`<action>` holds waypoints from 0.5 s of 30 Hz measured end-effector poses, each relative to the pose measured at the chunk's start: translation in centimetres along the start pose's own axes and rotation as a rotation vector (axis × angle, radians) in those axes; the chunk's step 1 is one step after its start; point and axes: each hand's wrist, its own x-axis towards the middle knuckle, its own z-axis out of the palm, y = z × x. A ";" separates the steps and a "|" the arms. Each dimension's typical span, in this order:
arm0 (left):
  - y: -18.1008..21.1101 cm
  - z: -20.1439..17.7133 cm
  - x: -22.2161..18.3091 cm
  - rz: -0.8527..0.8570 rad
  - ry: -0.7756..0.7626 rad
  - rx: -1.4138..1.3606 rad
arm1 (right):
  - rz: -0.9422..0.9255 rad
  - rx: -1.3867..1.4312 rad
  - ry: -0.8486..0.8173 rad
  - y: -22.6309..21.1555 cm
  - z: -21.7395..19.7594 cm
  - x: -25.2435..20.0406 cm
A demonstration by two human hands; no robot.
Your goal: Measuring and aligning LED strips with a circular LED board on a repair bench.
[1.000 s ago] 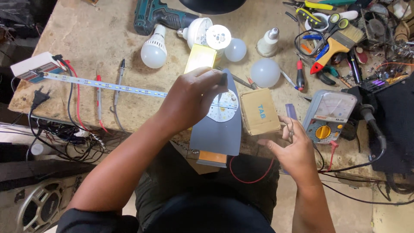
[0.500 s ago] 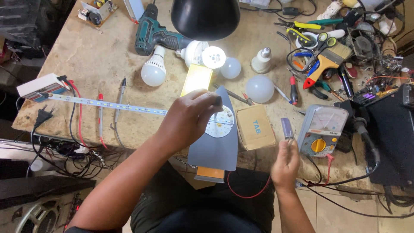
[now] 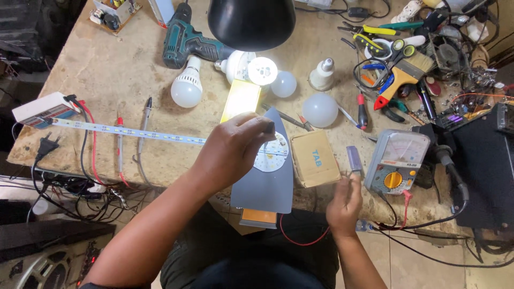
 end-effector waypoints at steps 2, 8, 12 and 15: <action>0.0 0.0 0.0 0.007 -0.005 0.002 | -0.004 0.020 0.006 -0.2 0.1 0.0; -0.1 0.2 -0.2 -0.003 0.011 0.002 | -0.035 0.026 0.014 2.5 -0.1 -0.5; -0.1 0.0 0.1 -0.006 0.008 -0.010 | -0.016 -0.019 -0.008 2.6 -0.3 -0.3; -0.3 0.0 -0.1 -0.023 -0.002 -0.017 | -0.001 0.054 -0.006 3.6 -0.3 -0.5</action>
